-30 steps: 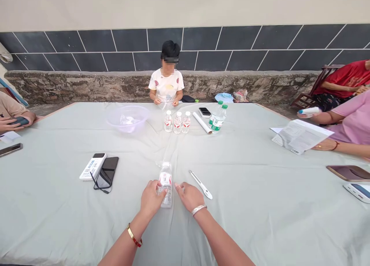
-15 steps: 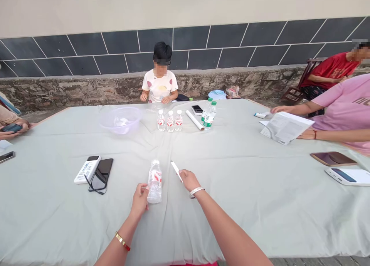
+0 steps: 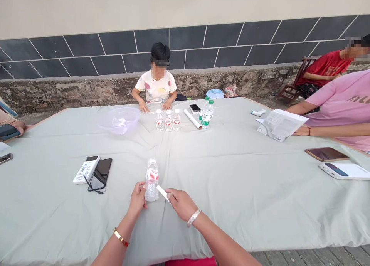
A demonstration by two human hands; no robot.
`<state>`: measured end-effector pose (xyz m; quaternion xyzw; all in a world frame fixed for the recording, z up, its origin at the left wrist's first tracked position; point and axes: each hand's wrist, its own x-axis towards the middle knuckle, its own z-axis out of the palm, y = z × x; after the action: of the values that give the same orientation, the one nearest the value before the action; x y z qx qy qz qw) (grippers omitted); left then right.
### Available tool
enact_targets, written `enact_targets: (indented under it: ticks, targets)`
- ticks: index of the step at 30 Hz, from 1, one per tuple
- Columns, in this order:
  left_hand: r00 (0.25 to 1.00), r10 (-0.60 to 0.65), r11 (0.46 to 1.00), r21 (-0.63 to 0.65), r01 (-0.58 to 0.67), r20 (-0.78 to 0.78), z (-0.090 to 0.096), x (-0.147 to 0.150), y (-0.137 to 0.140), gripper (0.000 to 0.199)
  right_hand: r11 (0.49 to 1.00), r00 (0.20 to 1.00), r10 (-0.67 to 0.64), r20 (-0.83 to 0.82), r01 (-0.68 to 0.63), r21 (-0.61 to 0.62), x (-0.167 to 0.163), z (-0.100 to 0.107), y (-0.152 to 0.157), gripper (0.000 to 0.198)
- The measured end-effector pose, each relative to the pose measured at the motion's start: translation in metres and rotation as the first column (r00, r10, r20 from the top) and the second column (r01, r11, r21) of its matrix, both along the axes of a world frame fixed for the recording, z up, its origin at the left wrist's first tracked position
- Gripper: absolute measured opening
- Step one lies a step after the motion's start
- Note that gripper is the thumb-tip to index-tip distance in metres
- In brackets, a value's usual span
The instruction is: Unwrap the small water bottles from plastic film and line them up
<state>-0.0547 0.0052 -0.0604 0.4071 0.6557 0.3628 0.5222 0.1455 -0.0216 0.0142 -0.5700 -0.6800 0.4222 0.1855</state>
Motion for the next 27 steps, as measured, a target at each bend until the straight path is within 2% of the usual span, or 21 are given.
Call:
enact_targets:
  ticks: [3, 5, 6, 8, 10, 11, 13, 15, 17, 19, 20, 22, 24, 26, 27]
  targets:
    - [1.0, -0.005, 1.0, -0.011, 0.005, -0.006, 0.002, -0.002, -0.001, 0.035, 0.971, 0.975, 0.221, -0.019, -0.222, -0.09, 0.02, 0.01, -0.023, 0.033]
    - [0.998, -0.005, 1.0, -0.022, 0.004, -0.055, 0.006, -0.004, -0.001, 0.036, 0.958, 0.969, 0.241, -0.05, -0.246, -0.148, 0.032, 0.012, -0.017, 0.035]
    - [0.995, 0.004, 1.0, -0.009, -0.004, -0.104, 0.009, -0.005, -0.001, 0.037, 0.973, 0.983, 0.181, -0.023, -0.183, -0.141, 0.036, 0.01, -0.009, 0.036]
    - [0.967, 0.044, 0.997, 0.066, -0.028, -0.249, 0.018, -0.005, 0.001, 0.041, 0.998, 0.988, -0.054, 0.144, 0.058, -0.025, 0.044, 0.002, 0.016, 0.038]
    - [0.908, 0.052, 0.989, 0.148, 0.011, -0.416, 0.029, -0.003, 0.004, 0.048, 0.954, 0.888, -0.297, 0.352, 0.264, 0.139, 0.05, -0.009, 0.041, 0.039]
    - [0.871, 0.032, 0.985, 0.162, 0.055, -0.49, 0.034, -0.001, 0.006, 0.053, 0.932, 0.823, -0.362, 0.438, 0.308, 0.192, 0.053, -0.016, 0.052, 0.038]
    - [0.81, -0.033, 0.981, 0.138, 0.139, -0.586, 0.04, 0.003, 0.01, 0.064, 0.918, 0.729, -0.398, 0.557, 0.314, 0.244, 0.057, -0.027, 0.067, 0.035]
    - [0.794, -0.056, 0.979, 0.124, 0.163, -0.605, 0.04, 0.004, 0.012, 0.064, 0.915, 0.69, -0.402, 0.602, 0.273, 0.298, 0.057, -0.034, 0.071, 0.029]
    - [0.806, -0.02, 0.977, 0.158, 0.14, -0.591, 0.036, 0.0, 0.012, 0.057, 0.894, 0.716, -0.425, 0.553, 0.238, 0.378, 0.051, -0.037, 0.068, 0.029]
    - [0.809, 0.034, 0.972, 0.207, 0.109, -0.587, 0.032, -0.007, 0.012, 0.051, 0.885, 0.813, -0.402, 0.42, 0.228, 0.406, 0.036, -0.036, 0.062, 0.03]
    - [0.807, 0.051, 0.971, 0.217, 0.098, -0.589, 0.03, -0.012, 0.012, 0.048, 0.897, 0.872, -0.359, 0.333, 0.224, 0.38, 0.025, -0.036, 0.061, 0.03]
    - [0.809, 0.054, 0.976, 0.2, 0.08, -0.586, 0.029, -0.02, 0.014, 0.044, 0.942, 0.954, -0.263, 0.144, 0.222, 0.252, -0.002, -0.034, 0.063, 0.026]
    - [0.816, 0.038, 0.985, 0.16, 0.067, -0.577, 0.03, -0.025, 0.016, 0.044, 0.966, 0.969, -0.248, -0.014, 0.248, 0.076, -0.032, -0.033, 0.072, 0.024]
    - [0.819, 0.035, 0.988, 0.144, 0.058, -0.572, 0.03, -0.027, 0.017, 0.044, 0.953, 0.951, -0.302, -0.06, 0.3, -0.042, -0.06, -0.033, 0.086, 0.03]
    - [0.819, 0.044, 0.987, 0.151, 0.053, -0.572, 0.029, -0.027, 0.018, 0.044, 0.946, 0.946, -0.321, -0.038, 0.318, -0.063, -0.072, -0.032, 0.094, 0.034]
